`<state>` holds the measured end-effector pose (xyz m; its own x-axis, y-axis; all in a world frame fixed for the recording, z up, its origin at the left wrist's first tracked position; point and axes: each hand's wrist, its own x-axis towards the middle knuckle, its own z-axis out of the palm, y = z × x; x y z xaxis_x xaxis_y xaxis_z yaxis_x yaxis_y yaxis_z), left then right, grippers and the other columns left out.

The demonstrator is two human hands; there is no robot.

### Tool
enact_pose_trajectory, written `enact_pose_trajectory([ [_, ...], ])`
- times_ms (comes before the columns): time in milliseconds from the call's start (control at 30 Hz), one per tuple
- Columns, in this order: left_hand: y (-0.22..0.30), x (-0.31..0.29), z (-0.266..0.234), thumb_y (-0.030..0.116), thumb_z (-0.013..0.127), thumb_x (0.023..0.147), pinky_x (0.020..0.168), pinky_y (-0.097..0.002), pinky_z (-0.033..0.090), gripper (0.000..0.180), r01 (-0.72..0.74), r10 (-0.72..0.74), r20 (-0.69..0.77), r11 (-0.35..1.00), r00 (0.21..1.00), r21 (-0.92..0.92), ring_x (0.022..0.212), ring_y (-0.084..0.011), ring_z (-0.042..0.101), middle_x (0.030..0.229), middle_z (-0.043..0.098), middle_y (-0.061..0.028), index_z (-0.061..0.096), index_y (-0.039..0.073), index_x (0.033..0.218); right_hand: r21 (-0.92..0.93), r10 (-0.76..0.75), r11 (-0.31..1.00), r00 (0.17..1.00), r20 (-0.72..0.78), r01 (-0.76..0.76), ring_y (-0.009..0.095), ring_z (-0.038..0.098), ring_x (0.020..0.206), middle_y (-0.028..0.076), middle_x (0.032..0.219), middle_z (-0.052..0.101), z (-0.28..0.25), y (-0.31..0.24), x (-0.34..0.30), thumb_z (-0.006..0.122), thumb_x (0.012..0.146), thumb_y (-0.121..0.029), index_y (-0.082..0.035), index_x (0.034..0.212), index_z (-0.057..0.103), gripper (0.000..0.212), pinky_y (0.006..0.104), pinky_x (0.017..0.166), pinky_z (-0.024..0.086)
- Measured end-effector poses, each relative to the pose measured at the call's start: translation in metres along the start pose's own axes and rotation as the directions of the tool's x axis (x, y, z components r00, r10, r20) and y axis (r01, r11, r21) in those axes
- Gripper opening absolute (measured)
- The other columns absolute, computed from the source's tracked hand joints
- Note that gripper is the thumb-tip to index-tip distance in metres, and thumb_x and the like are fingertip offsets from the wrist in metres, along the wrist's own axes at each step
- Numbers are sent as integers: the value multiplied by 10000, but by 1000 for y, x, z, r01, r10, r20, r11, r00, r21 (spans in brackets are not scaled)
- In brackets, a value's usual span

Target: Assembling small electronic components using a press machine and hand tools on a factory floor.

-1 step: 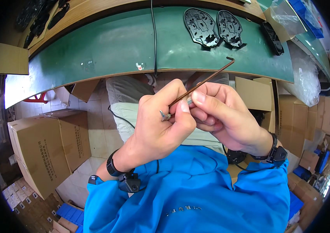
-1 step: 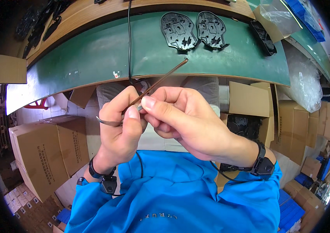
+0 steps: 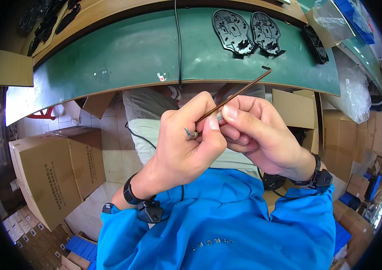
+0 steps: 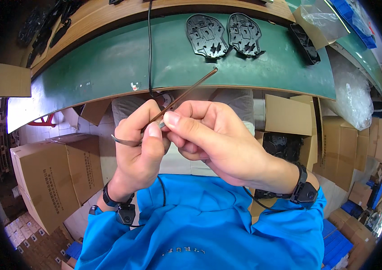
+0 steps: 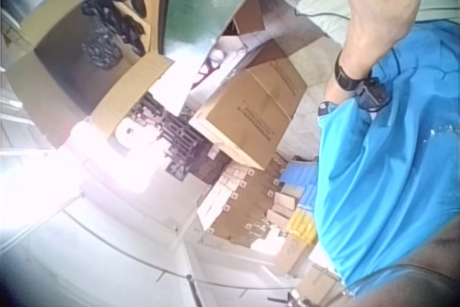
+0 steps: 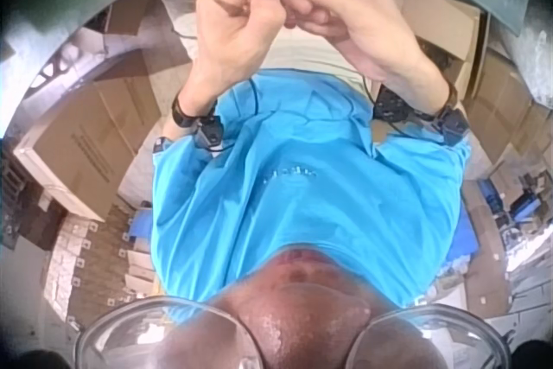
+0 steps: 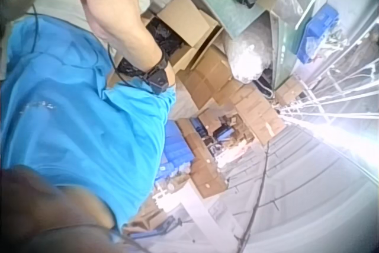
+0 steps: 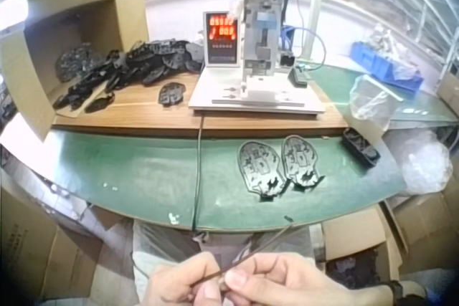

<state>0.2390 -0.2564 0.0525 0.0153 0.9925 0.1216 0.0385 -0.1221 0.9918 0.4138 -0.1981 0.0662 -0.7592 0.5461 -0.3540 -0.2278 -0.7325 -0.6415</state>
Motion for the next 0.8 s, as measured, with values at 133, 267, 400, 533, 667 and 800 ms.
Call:
enact_pose_trajectory([
  [133, 1, -1, 0, 44, 519, 962, 500, -281, 365, 148, 89, -90, -6, 994, 996, -66, 586, -40, 406, 584, 501, -34, 506, -2, 822, 59, -14, 998, 999, 36, 12, 23, 392, 653, -30, 817, 578, -1, 2, 1, 617, 1050, -254, -72, 954, 650, 208, 196, 539, 285],
  [267, 1, -2, 1, 53, 508, 985, 512, -279, 370, 167, 138, -140, -14, 984, 990, -117, 602, -45, 419, 602, 519, -41, 507, -4, 828, 100, -24, 995, 998, 50, 19, 22, 395, 665, -30, 837, 583, -2, 5, 2, 608, 1054, -248, -77, 964, 644, 196, 192, 542, 283],
  [400, 1, -2, 4, 71, 500, 1009, 509, -282, 363, 197, 119, -123, -23, 982, 992, -146, 605, -48, 420, 618, 529, -41, 506, -5, 827, 14, 4, 1000, 1000, -18, -4, 18, 336, 626, -48, 755, 477, 2, 3, 2, 538, 1085, -261, -79, 928, 559, 241, 188, 514, 267],
  [533, -1, -3, 0, 96, 504, 1023, 507, -276, 350, 222, 168, -169, 0, 977, 986, -131, 608, -42, 427, 620, 520, -35, 503, -5, 825, 12, 17, 1000, 1000, -25, -17, 19, 335, 623, -48, 747, 473, 2, 2, 2, 536, 1087, -266, -82, 928, 559, 244, 189, 513, 263],
  [667, -1, -2, -1, 98, 486, 1038, 511, -268, 334, 206, 167, -165, 26, 977, 986, -131, 594, -44, 388, 613, 481, -6, 499, 11, 852, 34, 11, 999, 1000, -17, -10, 22, 336, 626, -47, 747, 473, 1, 4, 3, 533, 1088, -268, -81, 932, 561, 245, 193, 517, 265],
  [800, -3, 0, 0, 183, 395, 1086, 526, -272, 346, 259, 299, -290, 94, 825, 952, -480, 575, -88, 374, 653, 428, -6, 460, 44, 878, -39, -74, 997, 993, -93, 71, 29, 399, 653, -16, 809, 548, 0, 8, 3, 571, 1069, -237, -66, 963, 583, 201, 198, 540, 305],
])
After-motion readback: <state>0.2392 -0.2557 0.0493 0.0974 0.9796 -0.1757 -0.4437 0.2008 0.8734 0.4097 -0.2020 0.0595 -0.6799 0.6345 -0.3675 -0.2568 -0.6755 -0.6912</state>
